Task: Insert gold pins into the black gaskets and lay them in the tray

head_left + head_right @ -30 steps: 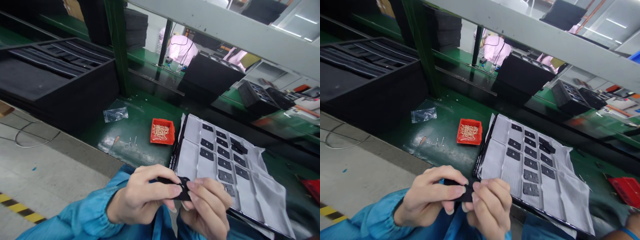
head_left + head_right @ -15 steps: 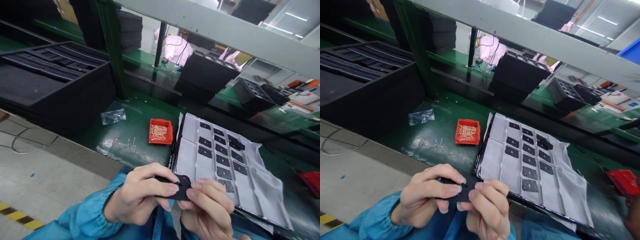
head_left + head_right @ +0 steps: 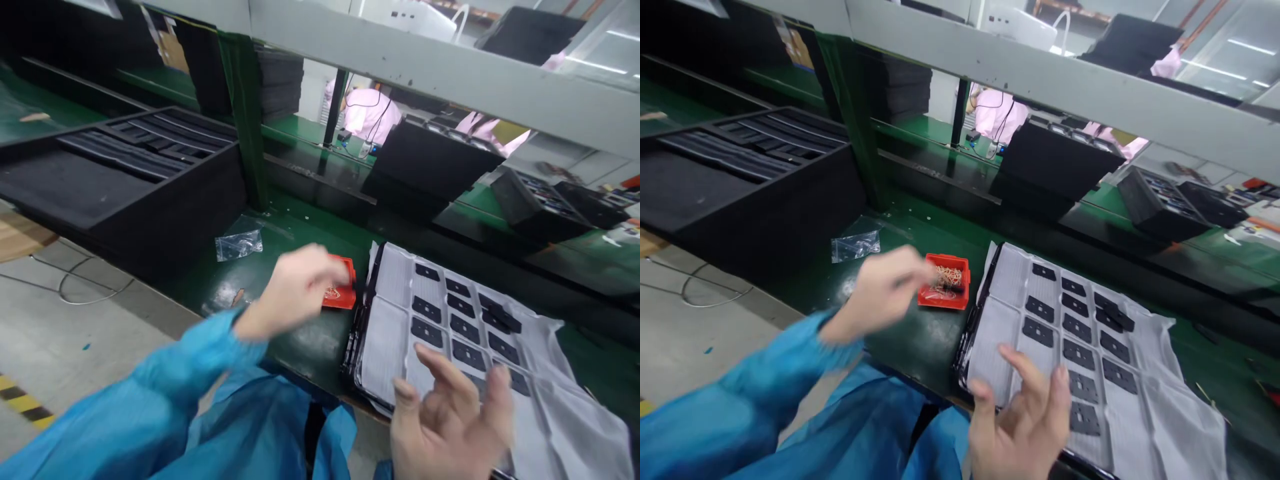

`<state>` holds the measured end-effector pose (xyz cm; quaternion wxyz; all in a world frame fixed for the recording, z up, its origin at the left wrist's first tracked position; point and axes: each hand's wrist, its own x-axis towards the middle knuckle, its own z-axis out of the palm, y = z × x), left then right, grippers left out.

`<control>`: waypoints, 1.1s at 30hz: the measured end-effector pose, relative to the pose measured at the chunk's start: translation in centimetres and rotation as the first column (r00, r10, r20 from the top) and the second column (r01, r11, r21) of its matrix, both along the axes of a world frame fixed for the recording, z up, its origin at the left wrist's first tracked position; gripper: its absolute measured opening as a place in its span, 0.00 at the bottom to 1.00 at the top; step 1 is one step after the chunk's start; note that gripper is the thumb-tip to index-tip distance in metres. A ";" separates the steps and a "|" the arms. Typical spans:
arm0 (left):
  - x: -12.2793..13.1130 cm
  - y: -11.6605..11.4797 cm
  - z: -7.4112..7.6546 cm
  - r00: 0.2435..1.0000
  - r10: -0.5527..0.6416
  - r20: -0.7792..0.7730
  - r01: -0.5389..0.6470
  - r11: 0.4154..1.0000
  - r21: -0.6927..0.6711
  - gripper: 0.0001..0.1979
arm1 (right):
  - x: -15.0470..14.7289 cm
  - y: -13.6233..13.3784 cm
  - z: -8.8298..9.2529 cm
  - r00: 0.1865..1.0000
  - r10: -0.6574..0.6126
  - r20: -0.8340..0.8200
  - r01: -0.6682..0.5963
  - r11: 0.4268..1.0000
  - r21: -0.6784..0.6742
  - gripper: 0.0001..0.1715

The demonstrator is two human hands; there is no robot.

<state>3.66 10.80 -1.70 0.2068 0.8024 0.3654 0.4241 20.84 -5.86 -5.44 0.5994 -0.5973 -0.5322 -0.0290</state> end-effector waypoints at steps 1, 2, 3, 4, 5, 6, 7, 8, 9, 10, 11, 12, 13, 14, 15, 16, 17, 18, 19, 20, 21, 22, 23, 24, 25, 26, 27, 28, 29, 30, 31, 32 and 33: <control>1.1 4.1 -0.1 0.985 0.107 -0.137 -0.125 0.983 -0.136 0.11 | -0.1 0.7 0.2 0.999 -0.021 -0.040 0.020 1.000 -0.018 0.45; 2.3 8.1 -0.4 0.970 0.142 -0.199 -0.180 0.966 -0.187 0.09 | -0.3 1.2 0.2 0.997 -0.021 -0.071 0.017 0.998 -0.057 0.42; 3.6 11.8 -0.7 0.959 0.149 -0.240 -0.203 0.954 -0.221 0.08 | -0.5 1.5 -0.1 0.996 0.002 -0.090 -0.012 0.993 -0.116 0.39; 4.6 14.8 -1.1 0.949 0.147 -0.279 -0.220 0.942 -0.252 0.07 | -0.8 1.6 -0.5 0.994 0.035 -0.102 -0.054 0.982 -0.181 0.37; 5.5 17.2 -1.6 0.939 0.141 -0.315 -0.233 0.932 -0.277 0.06 | -1.1 1.5 -1.0 0.991 0.064 -0.117 -0.090 0.968 -0.233 0.35; 6.0 19.0 -2.2 0.929 0.133 -0.344 -0.241 0.925 -0.292 0.08 | -1.4 1.4 -1.6 0.986 0.086 -0.140 -0.122 0.953 -0.278 0.33; 6.1 20.0 -2.9 0.921 0.126 -0.369 -0.245 0.922 -0.298 0.11 | -1.8 1.1 -2.2 0.981 0.097 -0.168 -0.148 0.936 -0.319 0.32; 5.8 20.5 -3.7 0.914 0.116 -0.388 -0.243 0.923 -0.297 0.14 | -2.1 0.9 -2.6 0.975 0.099 -0.201 -0.167 0.918 -0.359 0.30; 5.0 20.6 -4.4 0.910 0.099 -0.403 -0.231 0.928 -0.293 0.17 | -2.4 0.7 -3.1 0.967 0.100 -0.233 -0.187 0.902 -0.390 0.29; 3.8 20.2 -5.2 0.907 0.068 -0.416 -0.204 0.934 -0.292 0.18 | -2.6 0.5 -3.4 0.960 0.110 -0.256 -0.211 0.885 -0.415 0.27; 2.1 19.5 -5.8 0.904 0.015 -0.426 -0.157 0.941 -0.301 0.17 | -2.7 0.4 -3.7 0.955 0.130 -0.266 -0.238 0.871 -0.430 0.26; 0.1 18.4 -6.5 0.899 -0.063 -0.434 -0.090 0.942 -0.324 0.14 | -2.8 0.5 -3.9 0.951 0.156 -0.267 -0.264 0.859 -0.438 0.25; -2.0 17.0 -7.0 0.886 -0.161 -0.434 -0.007 0.933 -0.360 0.10 | -2.8 0.7 -4.1 0.947 0.190 -0.260 -0.291 0.849 -0.441 0.23; -4.2 15.4 -7.5 0.865 -0.269 -0.424 0.084 0.910 -0.405 0.05 | -2.8 0.9 -4.3 0.940 0.236 -0.245 -0.324 0.839 -0.436 0.21; -6.2 13.6 -8.1 0.837 -0.370 -0.402 0.171 0.876 -0.450 0.03 | -2.8 1.3 -4.5 0.929 0.298 -0.221 -0.367 0.826 -0.428 0.20; -8.0 11.7 -8.7 0.815 -0.443 -0.373 0.237 0.843 -0.483 0.03 | -2.8 1.6 -4.7 0.910 0.368 -0.191 -0.415 0.808 -0.418 0.19; -9.3 9.8 -9.4 0.805 -0.483 -0.343 0.279 0.820 -0.500 0.04 | -2.9 2.0 -4.9 0.885 0.436 -0.160 -0.462 0.788 -0.407 0.19; -10.3 8.1 -10.1 0.809 -0.496 -0.316 0.300 0.810 -0.504 0.05 | -3.1 2.3 -5.0 0.858 0.496 -0.133 -0.505 0.768 -0.395 0.20; -10.9 6.7 -10.9 0.823 -0.489 -0.289 0.305 0.810 -0.502 0.05 | -3.4 2.6 -5.0 0.831 0.544 -0.112 -0.542 0.748 -0.383 0.20; -11.2 5.6 -11.6 0.843 -0.470 -0.261 0.300 0.814 -0.498 0.05 | -3.6 2.7 -4.9 0.808 0.580 -0.098 -0.571 0.732 -0.372 0.21; -11.2 4.8 -12.2 0.867 -0.444 -0.227 0.290 0.819 -0.496 0.06 | -3.9 2.8 -4.7 0.794 0.602 -0.089 -0.589 0.722 -0.364 0.21; -11.1 4.3 -12.7 0.891 -0.415 -0.187 0.278 0.821 -0.498 0.08 | -4.2 2.9 -4.5 0.787 0.611 -0.084 -0.597 0.719 -0.356 0.20; -10.8 4.0 -13.0 0.914 -0.382 -0.138 0.267 0.820 -0.506 0.09 | -4.4 2.9 -4.3 0.787 0.613 -0.078 -0.596 0.721 -0.353 0.20; -10.4 3.7 -13.2 0.935 -0.344 -0.081 0.256 0.817 -0.518 0.10 | -4.6 2.9 -4.2 0.796 0.601 -0.073 -0.584 0.731 -0.353 0.19; -9.9 3.3 -13.1 0.955 -0.297 -0.017 0.243 0.811 -0.533 0.10 | -4.8 3.0 -4.0 0.815 0.575 -0.071 -0.559 0.749 -0.354 0.16; -9.4 2.7 -12.9 0.970 -0.239 0.055 0.229 0.802 -0.551 0.10 | -5.0 3.1 -4.0 0.839 0.539 -0.074 -0.528 0.773 -0.353 0.12; -8.7 1.9 -12.5 0.976 -0.172 0.131 0.216 0.789 -0.575 0.09 | -5.2 3.2 -4.0 0.862 0.501 -0.082 -0.495 0.795 -0.351 0.09; -7.9 0.8 -12.1 0.973 -0.103 0.208 0.211 0.769 -0.604 0.09 | -5.4 3.3 -4.1 0.879 0.469 -0.091 -0.469 0.811 -0.349 0.06; -7.1 -0.5 -11.5 0.960 -0.040 0.279 0.215 0.743 -0.634 0.11 | -5.7 3.5 -4.2 0.890 0.446 -0.099 -0.451 0.823 -0.346 0.05; -6.3 -2.0 -10.9 0.942 0.005 0.335 0.231 0.715 -0.660 0.15 | -5.9 3.7 -4.2 0.895 0.435 -0.103 -0.442 0.828 -0.346 0.05; -5.4 -3.4 -10.3 0.917 0.041 0.397 0.268 0.675 -0.688 0.18 | -6.2 3.9 -4.3 0.895 0.434 -0.101 -0.441 0.827 -0.348 0.05; -4.6 -4.9 -9.7 0.876 0.086 0.475 0.327 0.618 -0.715 0.20 | -6.4 4.0 -4.4 0.893 0.440 -0.092 -0.442 0.825 -0.352 0.05; -3.9 -6.1 -9.1 0.805 0.162 0.570 0.413 0.536 -0.736 0.20 | -6.5 4.1 -4.4 0.891 0.447 -0.075 -0.443 0.823 -0.357 0.06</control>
